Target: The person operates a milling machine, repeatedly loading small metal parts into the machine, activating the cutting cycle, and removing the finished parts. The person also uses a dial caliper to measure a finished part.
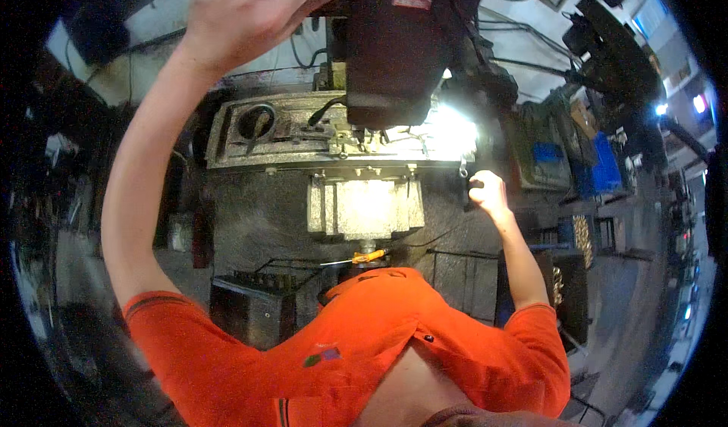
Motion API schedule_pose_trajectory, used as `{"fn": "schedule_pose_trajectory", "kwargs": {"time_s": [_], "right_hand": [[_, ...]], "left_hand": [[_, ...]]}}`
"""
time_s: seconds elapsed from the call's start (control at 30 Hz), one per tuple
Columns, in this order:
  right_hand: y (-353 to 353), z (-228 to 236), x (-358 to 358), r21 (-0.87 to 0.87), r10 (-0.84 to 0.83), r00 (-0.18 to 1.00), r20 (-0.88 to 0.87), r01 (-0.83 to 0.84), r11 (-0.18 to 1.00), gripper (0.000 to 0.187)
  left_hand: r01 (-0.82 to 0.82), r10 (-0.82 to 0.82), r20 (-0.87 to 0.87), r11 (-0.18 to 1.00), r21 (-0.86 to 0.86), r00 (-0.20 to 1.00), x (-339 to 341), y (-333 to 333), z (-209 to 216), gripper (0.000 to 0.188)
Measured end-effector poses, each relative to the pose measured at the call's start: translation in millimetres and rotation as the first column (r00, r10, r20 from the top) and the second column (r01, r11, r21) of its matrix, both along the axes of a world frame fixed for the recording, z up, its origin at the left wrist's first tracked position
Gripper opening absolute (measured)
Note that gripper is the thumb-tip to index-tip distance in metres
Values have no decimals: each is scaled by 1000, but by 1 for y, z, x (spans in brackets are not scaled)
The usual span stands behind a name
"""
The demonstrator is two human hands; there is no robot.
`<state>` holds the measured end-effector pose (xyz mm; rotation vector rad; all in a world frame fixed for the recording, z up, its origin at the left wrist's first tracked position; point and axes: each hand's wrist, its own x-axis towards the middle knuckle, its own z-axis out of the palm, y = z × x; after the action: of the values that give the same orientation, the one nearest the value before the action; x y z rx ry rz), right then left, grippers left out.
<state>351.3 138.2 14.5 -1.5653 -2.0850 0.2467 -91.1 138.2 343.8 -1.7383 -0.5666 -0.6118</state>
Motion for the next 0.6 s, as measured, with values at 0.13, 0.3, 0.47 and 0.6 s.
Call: {"fn": "schedule_pose_trajectory", "kwargs": {"time_s": [0.13, 0.3, 0.47, 0.6], "right_hand": [[-43, 86, -52, 34, 149, 986, -74, -147, 989, 26], [-118, 261, -157, 388, 659, 681, 320, -729, 564, 39], [-206, 296, -195, 271, 459, 871, 173, -490, 828, 33], [-227, 287, -166, 202, 188, 946, 263, -244, 948, 38]], "left_hand": [[163, -208, 190, 960, 227, 960, 8, 27, -19, 15], [23, -178, 559, 962, 273, 810, 24, 34, -47, 19], [-51, 1, 698, 997, 51, 716, 23, 24, -57, 21], [296, -79, 797, 947, -128, 598, 21, 29, -79, 25]]}}
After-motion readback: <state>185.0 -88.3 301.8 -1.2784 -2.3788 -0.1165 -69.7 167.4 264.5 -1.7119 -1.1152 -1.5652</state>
